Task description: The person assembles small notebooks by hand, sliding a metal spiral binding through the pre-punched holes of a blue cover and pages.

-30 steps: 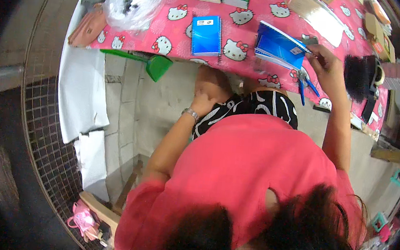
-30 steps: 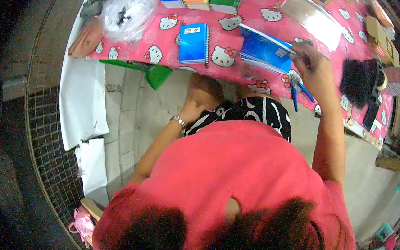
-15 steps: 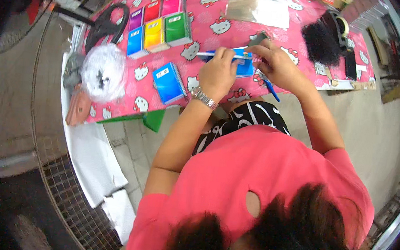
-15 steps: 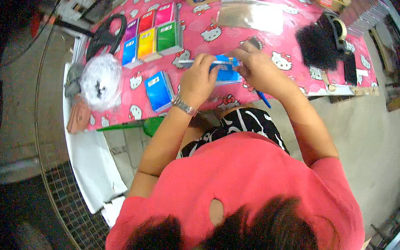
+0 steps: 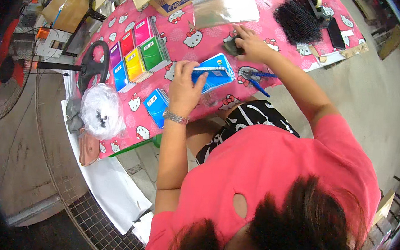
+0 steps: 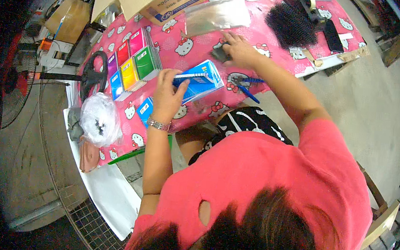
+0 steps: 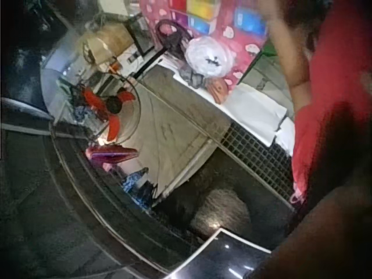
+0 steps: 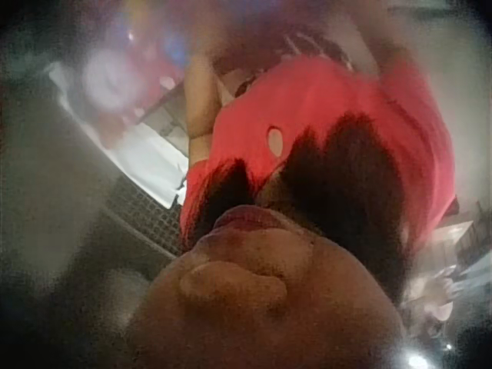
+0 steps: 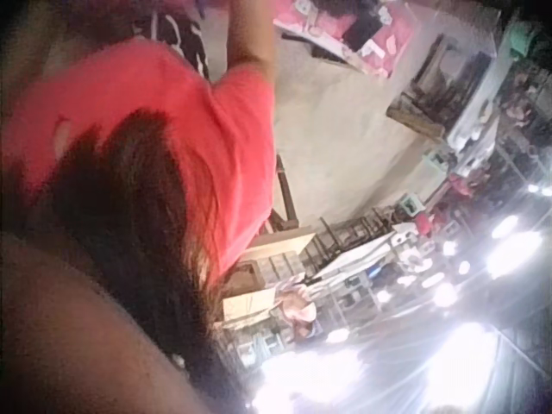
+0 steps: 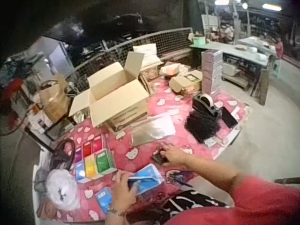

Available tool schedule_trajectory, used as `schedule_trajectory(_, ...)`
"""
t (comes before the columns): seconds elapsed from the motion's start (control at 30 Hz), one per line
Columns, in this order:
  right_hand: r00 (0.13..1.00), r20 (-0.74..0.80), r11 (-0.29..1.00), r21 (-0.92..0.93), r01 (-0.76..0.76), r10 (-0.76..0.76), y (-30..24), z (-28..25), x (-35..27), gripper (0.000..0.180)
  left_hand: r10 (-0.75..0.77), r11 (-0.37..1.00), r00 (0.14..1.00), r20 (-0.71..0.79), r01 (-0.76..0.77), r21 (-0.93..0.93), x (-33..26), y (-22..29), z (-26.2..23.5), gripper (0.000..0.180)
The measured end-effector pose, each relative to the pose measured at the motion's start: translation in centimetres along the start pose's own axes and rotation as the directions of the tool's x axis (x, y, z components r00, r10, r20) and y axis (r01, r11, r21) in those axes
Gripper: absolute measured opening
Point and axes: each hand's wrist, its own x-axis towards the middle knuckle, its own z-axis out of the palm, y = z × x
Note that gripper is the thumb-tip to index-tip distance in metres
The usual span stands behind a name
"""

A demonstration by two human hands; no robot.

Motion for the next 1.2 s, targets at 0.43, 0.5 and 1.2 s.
schedule_trajectory(0.43, 0.906, 0.374, 0.579, 0.7, -0.417, 0.2, -3.6, -7.5, 1.9, 0.054, -0.074, 0.981, 0.99, -0.12, 0.094, 0.169, -0.7, 1.2, 1.0, 0.051)
schedule_trajectory(0.5, 0.95, 0.022, -0.36, 0.922, -0.14, -0.313, -5.2, -9.4, 1.0, 0.048, -0.129, 0.981, 0.985, -0.113, 0.144, 0.133, -0.4, 1.4, 1.0, 0.052)
schedule_trajectory(1.2, 0.905, 0.102, -0.336, 0.906, -0.257, -0.414, -8.1, -10.9, 2.9, 0.051, -0.17, 0.981, 0.985, -0.012, 0.168, -0.099, 0.2, -1.6, 0.2, 0.038)
